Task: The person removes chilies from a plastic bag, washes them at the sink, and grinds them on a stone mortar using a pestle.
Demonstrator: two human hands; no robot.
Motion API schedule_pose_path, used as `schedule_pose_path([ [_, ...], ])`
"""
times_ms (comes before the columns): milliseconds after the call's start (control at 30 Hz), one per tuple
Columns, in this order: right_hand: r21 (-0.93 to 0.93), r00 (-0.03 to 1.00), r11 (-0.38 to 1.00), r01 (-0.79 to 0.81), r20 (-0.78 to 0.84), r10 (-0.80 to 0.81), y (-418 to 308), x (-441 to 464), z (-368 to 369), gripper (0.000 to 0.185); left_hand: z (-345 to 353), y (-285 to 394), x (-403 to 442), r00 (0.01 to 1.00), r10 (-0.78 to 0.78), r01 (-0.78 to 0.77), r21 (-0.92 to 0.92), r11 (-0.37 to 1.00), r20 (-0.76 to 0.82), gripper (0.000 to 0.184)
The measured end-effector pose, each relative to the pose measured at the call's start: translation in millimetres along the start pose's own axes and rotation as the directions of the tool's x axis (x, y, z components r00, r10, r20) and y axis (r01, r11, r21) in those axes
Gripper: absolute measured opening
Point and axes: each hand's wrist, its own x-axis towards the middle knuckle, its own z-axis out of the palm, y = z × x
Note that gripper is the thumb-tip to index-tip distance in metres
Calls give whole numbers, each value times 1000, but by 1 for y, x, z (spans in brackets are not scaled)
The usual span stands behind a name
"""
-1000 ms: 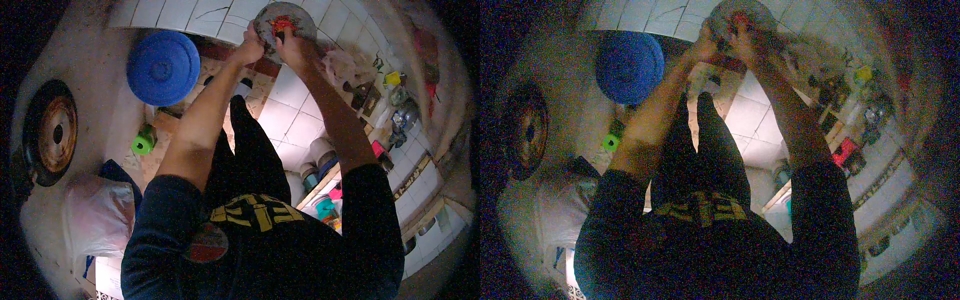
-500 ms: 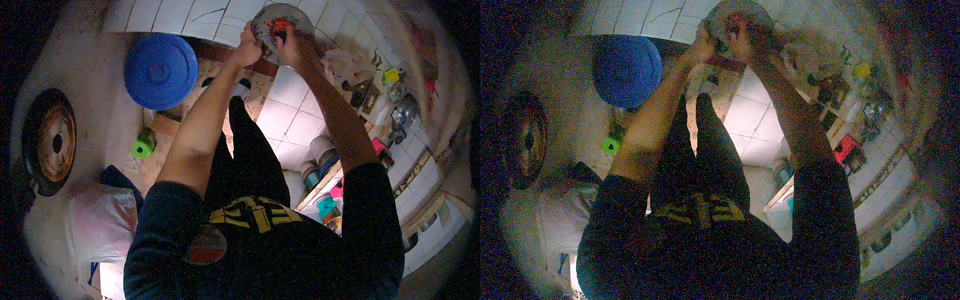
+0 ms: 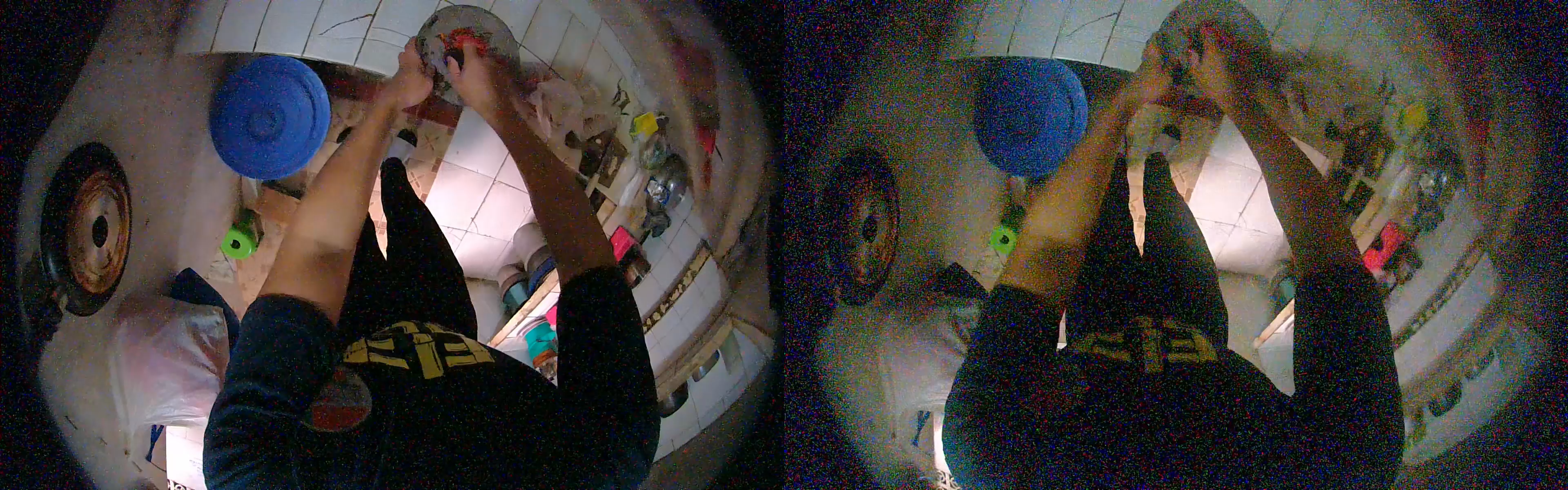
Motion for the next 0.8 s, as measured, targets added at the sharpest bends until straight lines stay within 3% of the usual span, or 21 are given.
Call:
schedule_pose_path([
  [100, -114, 999, 993, -17, 36, 21, 0, 10, 10, 38, 7, -28, 8, 1000, 8, -8, -8, 1000, 12, 69],
  [167, -2, 967, 987, 162, -198, -160, 22, 21, 34, 38, 5, -38, 11, 1000, 0, -1, 25, 1000, 28, 70],
  [200, 1, 968, 988, 157, -199, -153, 19, 15, 29, 38, 4, -29, 6, 999, -2, 0, 32, 1000, 38, 70],
  [233, -43, 993, 995, 94, -69, -97, 10, 5, 18, 39, 3, -20, 1, 999, -4, 2, 38, 999, 48, 71],
  [267, -96, 998, 994, 48, 52, -43, 3, 3, 10, 40, -11, 23, -11, 972, -198, 173, 176, 969, 130, 72],
  [300, -94, 998, 994, 51, 44, -47, 1, 3, 9, 40, -23, 57, -20, 900, -396, 325, 324, 888, 181, 74],
  [333, -71, 998, 997, 21, 62, -16, 2, 1, 8, 41, -30, 74, -24, 901, -395, 324, 328, 887, 181, 74],
  [400, -53, 997, 999, -8, 74, 12, 2, 2, 8, 43, -38, 93, -26, 855, -443, 411, 168, 896, 271, 76],
  [433, -71, 1000, 997, -20, -24, 19, -2, 2, 10, 44, -34, 74, -26, 856, -441, 410, 168, 897, 271, 76],
  [467, -86, 992, 996, -33, -124, 23, -4, 2, 11, 46, -29, 54, -25, 896, -363, 307, 236, 922, 255, 75],
  [500, -82, 991, 996, -34, -129, 23, -4, 2, 12, 46, -29, 54, -26, 912, -323, 254, 272, 928, 252, 75],
  [533, -84, 995, 993, -79, -72, 73, -4, 0, 13, 47, -28, 53, -26, 926, -283, 201, 308, 930, 250, 75],
  [567, -89, 992, 988, -123, -18, 122, -4, 0, 13, 48, -28, 52, -26, 926, -325, 245, 353, 903, 190, 74],
  [600, -88, 992, 989, -122, -26, 121, -8, -1, 8, 48, -29, 59, -27, 925, -358, 285, 396, 873, 124, 72],
  [667, -129, 984, 986, -101, 133, 118, -19, -21, -2, 48, -30, 52, -41, 929, -354, 284, 402, 870, 110, 70],
  [700, -132, 986, 986, -104, 117, 120, -20, -28, 3, 48, -34, 46, -46, 931, -351, 286, 404, 869, 96, 68],
  [767, 84, 995, 993, -89, 43, 85, -21, -32, 11, 47, -46, 38, -53, 935, -341, 277, 407, 871, 93, 67],
  [800, 120, 995, 988, -101, 38, 97, -5, -10, -21, 47, -45, 71, -25, 921, -374, 297, 434, 851, 104, 66],
])
